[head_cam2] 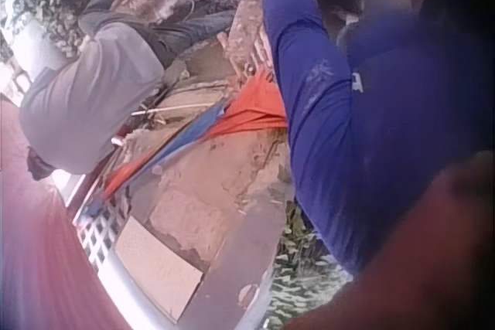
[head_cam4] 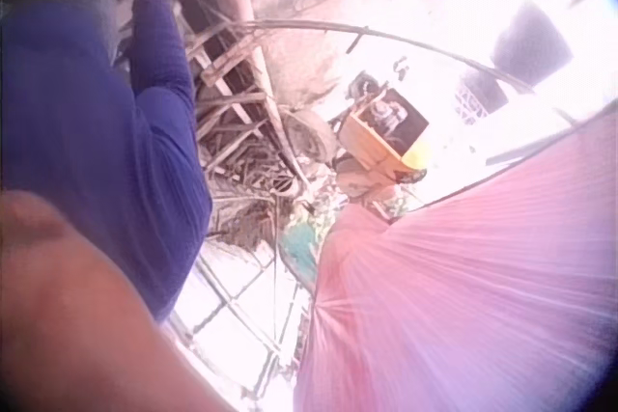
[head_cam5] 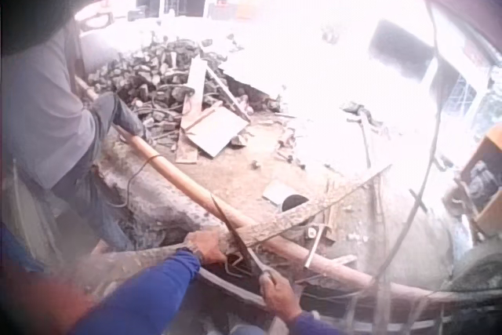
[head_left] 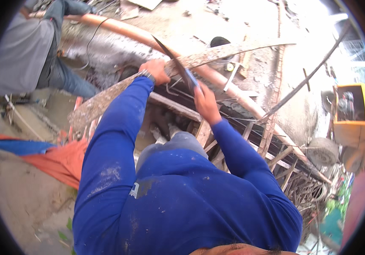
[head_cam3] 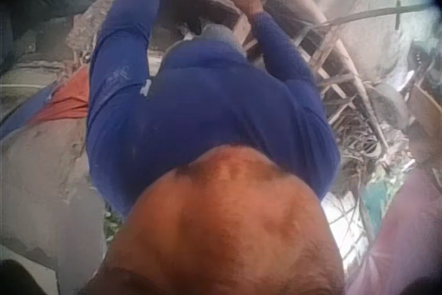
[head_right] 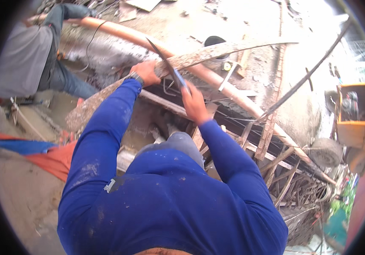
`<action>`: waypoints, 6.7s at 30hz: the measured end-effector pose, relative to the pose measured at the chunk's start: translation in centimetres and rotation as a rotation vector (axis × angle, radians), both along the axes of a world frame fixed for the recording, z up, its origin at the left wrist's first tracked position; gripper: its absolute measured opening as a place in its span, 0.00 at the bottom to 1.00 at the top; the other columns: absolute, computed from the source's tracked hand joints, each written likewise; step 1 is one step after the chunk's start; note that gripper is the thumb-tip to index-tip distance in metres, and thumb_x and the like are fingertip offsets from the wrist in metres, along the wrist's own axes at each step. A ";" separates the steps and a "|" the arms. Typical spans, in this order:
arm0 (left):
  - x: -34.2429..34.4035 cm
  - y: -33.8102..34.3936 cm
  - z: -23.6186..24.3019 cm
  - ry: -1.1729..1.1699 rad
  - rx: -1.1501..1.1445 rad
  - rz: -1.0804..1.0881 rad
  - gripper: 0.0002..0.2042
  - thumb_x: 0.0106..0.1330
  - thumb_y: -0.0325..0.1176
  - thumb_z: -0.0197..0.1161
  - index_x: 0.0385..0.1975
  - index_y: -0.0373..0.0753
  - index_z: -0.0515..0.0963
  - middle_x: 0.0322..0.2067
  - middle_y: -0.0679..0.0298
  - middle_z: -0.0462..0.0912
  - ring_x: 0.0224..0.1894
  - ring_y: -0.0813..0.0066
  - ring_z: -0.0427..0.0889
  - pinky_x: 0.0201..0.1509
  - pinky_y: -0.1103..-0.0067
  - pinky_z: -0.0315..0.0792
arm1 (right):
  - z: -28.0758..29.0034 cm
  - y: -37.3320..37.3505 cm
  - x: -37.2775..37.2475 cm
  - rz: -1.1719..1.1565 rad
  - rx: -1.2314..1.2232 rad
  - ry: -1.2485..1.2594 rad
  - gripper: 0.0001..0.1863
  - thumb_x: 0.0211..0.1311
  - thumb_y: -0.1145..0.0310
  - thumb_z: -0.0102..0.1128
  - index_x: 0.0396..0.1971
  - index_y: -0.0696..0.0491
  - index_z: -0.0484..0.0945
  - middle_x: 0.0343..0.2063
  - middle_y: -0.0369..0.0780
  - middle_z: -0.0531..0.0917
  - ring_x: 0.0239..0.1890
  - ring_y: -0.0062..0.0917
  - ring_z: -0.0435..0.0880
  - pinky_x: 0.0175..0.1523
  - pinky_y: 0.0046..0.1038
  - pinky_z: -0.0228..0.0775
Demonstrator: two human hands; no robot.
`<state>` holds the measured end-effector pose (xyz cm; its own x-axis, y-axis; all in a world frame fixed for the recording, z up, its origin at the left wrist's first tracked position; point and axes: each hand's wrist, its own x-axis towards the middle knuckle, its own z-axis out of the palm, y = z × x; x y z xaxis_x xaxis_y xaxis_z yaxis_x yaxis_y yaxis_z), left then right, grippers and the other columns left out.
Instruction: The person uses a hand saw to cut a piece of wood clamped to a wooden frame. They repeatedly saw back and forth, then remove the cut piece and continue sawing another section of the wood.
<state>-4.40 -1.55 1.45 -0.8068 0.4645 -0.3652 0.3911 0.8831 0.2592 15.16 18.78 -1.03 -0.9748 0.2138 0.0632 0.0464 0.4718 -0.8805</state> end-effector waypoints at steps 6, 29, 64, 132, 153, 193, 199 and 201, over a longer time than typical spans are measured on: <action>0.6 0.3 -0.2 -0.026 0.000 0.035 0.32 0.54 0.49 0.77 0.57 0.40 0.81 0.52 0.45 0.92 0.57 0.47 0.91 0.63 0.58 0.85 | 11.0 3.5 18.9 -0.065 -0.414 -0.397 0.26 0.87 0.61 0.54 0.74 0.58 0.75 0.27 0.30 0.79 0.28 0.13 0.75 0.36 0.21 0.69; 0.4 0.1 -1.7 -0.006 0.052 0.030 0.34 0.53 0.51 0.80 0.58 0.40 0.79 0.50 0.46 0.92 0.55 0.45 0.92 0.61 0.56 0.85 | 6.4 1.5 11.0 -0.020 -0.056 -0.166 0.25 0.85 0.61 0.56 0.71 0.60 0.78 0.42 0.43 0.86 0.43 0.30 0.83 0.51 0.33 0.75; -0.4 -0.1 -0.9 -0.037 0.063 0.037 0.30 0.55 0.49 0.78 0.57 0.42 0.84 0.54 0.51 0.92 0.58 0.52 0.91 0.63 0.61 0.85 | 8.8 5.0 16.3 -0.037 -0.293 -0.352 0.29 0.88 0.55 0.55 0.76 0.59 0.74 0.22 0.26 0.72 0.21 0.08 0.67 0.27 0.19 0.58; 0.8 -0.1 -2.2 -0.002 0.145 0.025 0.34 0.53 0.46 0.81 0.61 0.38 0.83 0.53 0.49 0.92 0.58 0.52 0.92 0.63 0.61 0.84 | 2.6 5.3 8.2 0.113 0.089 -0.153 0.22 0.88 0.54 0.50 0.52 0.60 0.80 0.25 0.36 0.77 0.25 0.20 0.73 0.30 0.30 0.62; 0.8 -1.3 -2.1 0.035 0.150 0.036 0.30 0.52 0.48 0.80 0.55 0.42 0.83 0.50 0.50 0.92 0.55 0.50 0.92 0.61 0.57 0.84 | 5.3 2.4 10.6 -0.018 -0.175 -0.298 0.22 0.87 0.61 0.54 0.68 0.60 0.80 0.29 0.32 0.83 0.28 0.14 0.78 0.34 0.23 0.71; 1.8 -3.5 -9.5 -0.051 0.477 0.239 0.42 0.51 0.52 0.85 0.62 0.37 0.72 0.52 0.41 0.88 0.59 0.40 0.87 0.64 0.55 0.81 | 10.2 1.6 17.3 -0.035 -0.099 -0.335 0.23 0.82 0.64 0.59 0.70 0.55 0.80 0.42 0.49 0.91 0.43 0.36 0.91 0.54 0.36 0.80; 5.1 -5.1 -10.4 -0.056 0.638 0.457 0.44 0.50 0.49 0.88 0.64 0.38 0.72 0.52 0.44 0.90 0.58 0.41 0.89 0.63 0.57 0.82 | 7.8 -0.7 8.4 -0.008 0.000 -0.127 0.21 0.81 0.66 0.61 0.69 0.52 0.81 0.30 0.49 0.85 0.31 0.31 0.85 0.44 0.38 0.77; 6.2 -8.6 -12.9 0.086 0.786 0.514 0.43 0.50 0.47 0.89 0.64 0.37 0.72 0.51 0.46 0.89 0.56 0.42 0.89 0.61 0.57 0.82 | 9.1 -1.0 4.5 0.057 -0.018 -0.064 0.20 0.81 0.65 0.61 0.68 0.51 0.81 0.27 0.47 0.83 0.29 0.30 0.82 0.41 0.38 0.76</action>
